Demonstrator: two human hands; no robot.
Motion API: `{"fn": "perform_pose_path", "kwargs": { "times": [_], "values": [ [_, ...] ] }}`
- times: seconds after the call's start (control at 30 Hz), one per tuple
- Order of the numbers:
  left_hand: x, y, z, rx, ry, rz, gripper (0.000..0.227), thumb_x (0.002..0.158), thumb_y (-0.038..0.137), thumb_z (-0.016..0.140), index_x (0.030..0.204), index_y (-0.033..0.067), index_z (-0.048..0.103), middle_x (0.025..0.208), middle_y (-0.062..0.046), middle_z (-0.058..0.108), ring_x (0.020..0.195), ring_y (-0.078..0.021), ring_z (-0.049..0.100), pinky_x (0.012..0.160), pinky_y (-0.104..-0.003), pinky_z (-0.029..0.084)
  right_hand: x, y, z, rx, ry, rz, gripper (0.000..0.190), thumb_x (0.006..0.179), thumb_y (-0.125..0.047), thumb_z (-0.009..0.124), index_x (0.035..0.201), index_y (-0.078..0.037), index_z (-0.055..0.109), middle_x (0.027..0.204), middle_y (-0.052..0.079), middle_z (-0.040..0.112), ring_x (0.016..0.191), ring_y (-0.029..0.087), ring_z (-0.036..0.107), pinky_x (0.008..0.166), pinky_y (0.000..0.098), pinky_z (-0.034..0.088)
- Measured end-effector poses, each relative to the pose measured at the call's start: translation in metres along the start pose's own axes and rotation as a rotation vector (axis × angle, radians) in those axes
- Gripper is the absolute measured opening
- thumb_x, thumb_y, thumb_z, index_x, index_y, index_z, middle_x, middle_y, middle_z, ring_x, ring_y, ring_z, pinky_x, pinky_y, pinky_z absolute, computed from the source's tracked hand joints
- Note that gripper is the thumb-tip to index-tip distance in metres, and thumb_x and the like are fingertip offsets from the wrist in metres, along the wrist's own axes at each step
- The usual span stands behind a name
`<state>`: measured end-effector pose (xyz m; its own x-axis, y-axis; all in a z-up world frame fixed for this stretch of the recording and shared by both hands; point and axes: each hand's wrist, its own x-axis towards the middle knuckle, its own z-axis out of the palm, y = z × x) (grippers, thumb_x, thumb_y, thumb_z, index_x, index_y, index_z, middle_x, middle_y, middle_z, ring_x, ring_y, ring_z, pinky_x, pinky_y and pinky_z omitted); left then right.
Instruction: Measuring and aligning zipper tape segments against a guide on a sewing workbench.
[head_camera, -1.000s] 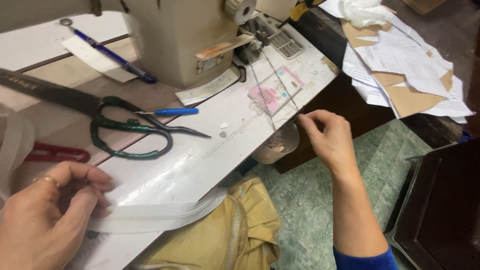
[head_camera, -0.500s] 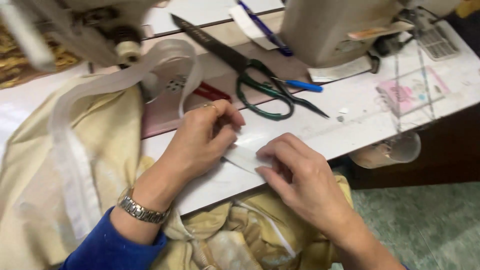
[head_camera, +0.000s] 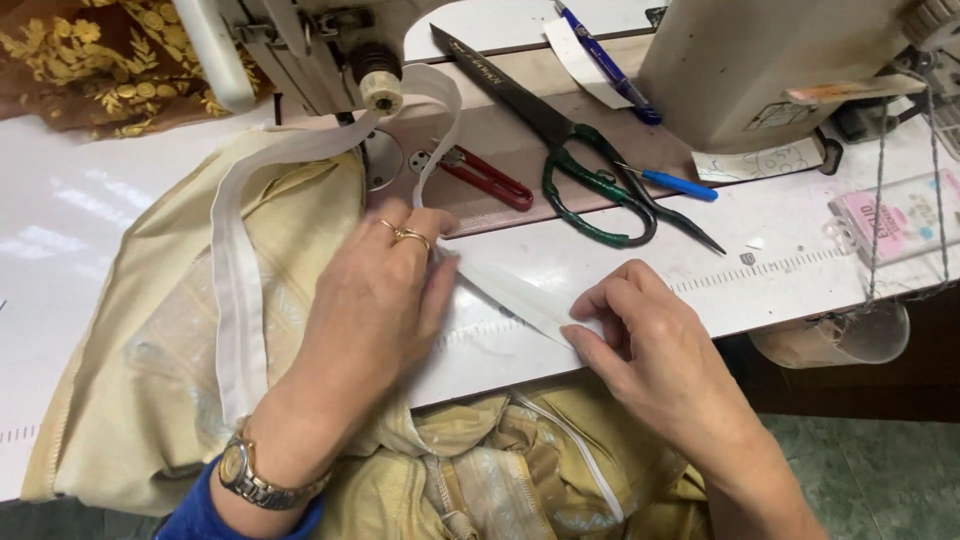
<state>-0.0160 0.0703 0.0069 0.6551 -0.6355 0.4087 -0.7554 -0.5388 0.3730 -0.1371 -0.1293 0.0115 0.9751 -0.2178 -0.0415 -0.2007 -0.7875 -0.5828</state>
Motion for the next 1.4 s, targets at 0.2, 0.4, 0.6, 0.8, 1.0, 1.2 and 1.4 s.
{"fn": "perform_pose_path", "kwargs": {
  "times": [0.2,0.4,0.6,0.8,1.0,1.2,1.4],
  "values": [
    [0.021,0.039,-0.027,-0.626,-0.530,-0.706,0.035,0.094,0.028,0.053,0.127,0.0170,0.053,0.072,-0.001,0.069,0.061,-0.0133,0.069,0.055,-0.022,0.060,0.007,-0.003,-0.002,0.025,-0.027,0.053,0.019,0.081,-0.021,0.070,0.097,-0.015,0.061,0.084,-0.002,0.064,0.059,0.012,0.053,0.061,0.0277,0.046],
    [0.030,0.027,0.010,-1.020,-0.496,-0.666,0.023,0.093,0.022,0.055,0.109,0.0060,0.057,0.069,-0.013,0.064,0.047,-0.0196,0.064,0.042,-0.028,0.057,0.004,-0.002,-0.001,0.143,-0.015,0.049,0.018,0.079,-0.016,0.072,0.097,-0.014,0.067,0.077,-0.004,0.063,0.056,0.009,0.048,0.057,0.0246,0.043],
    [0.038,0.018,0.012,-0.705,-0.303,-0.381,0.013,0.083,0.018,0.068,0.092,0.0150,0.076,0.081,0.004,0.077,0.065,-0.0027,0.065,0.056,-0.019,0.047,0.007,0.004,0.002,0.434,0.086,0.008,0.009,0.084,-0.013,0.068,0.091,-0.009,0.066,0.077,-0.001,0.062,0.064,0.009,0.050,0.058,0.0214,0.041],
    [0.031,0.004,0.019,-1.308,-0.087,-0.347,0.011,0.088,0.005,0.062,0.095,0.0026,0.070,0.097,-0.010,0.072,0.087,-0.0142,0.067,0.079,-0.024,0.057,0.016,-0.016,-0.003,0.454,0.254,-0.194,0.002,0.089,-0.006,0.062,0.090,-0.007,0.061,0.084,0.000,0.061,0.072,0.008,0.053,0.066,0.0206,0.044],
    [0.029,0.007,0.021,-1.399,-0.250,-0.459,0.020,0.087,0.003,0.059,0.103,-0.0016,0.071,0.093,-0.011,0.072,0.071,-0.0108,0.063,0.074,-0.028,0.064,0.028,-0.028,-0.006,0.458,0.214,-0.281,0.002,0.090,-0.005,0.060,0.089,-0.006,0.059,0.083,0.001,0.061,0.072,0.009,0.054,0.066,0.0202,0.046],
    [0.031,0.009,0.020,-1.358,-0.192,-0.579,0.022,0.084,0.003,0.061,0.103,-0.0015,0.073,0.103,-0.015,0.074,0.077,-0.0125,0.068,0.071,-0.022,0.062,0.030,-0.031,-0.010,0.210,0.286,-0.397,0.004,0.091,-0.006,0.059,0.094,-0.004,0.060,0.088,0.006,0.058,0.077,0.014,0.055,0.066,0.0228,0.045],
    [0.030,0.009,0.019,-1.348,-0.198,-0.642,0.026,0.085,0.007,0.063,0.108,-0.0006,0.072,0.095,-0.015,0.076,0.068,-0.0143,0.070,0.065,-0.019,0.060,0.036,-0.035,0.001,0.086,0.295,-0.508,0.009,0.087,-0.001,0.066,0.092,0.000,0.059,0.090,0.010,0.055,0.066,0.015,0.054,0.062,0.0250,0.048]
  ]
}}
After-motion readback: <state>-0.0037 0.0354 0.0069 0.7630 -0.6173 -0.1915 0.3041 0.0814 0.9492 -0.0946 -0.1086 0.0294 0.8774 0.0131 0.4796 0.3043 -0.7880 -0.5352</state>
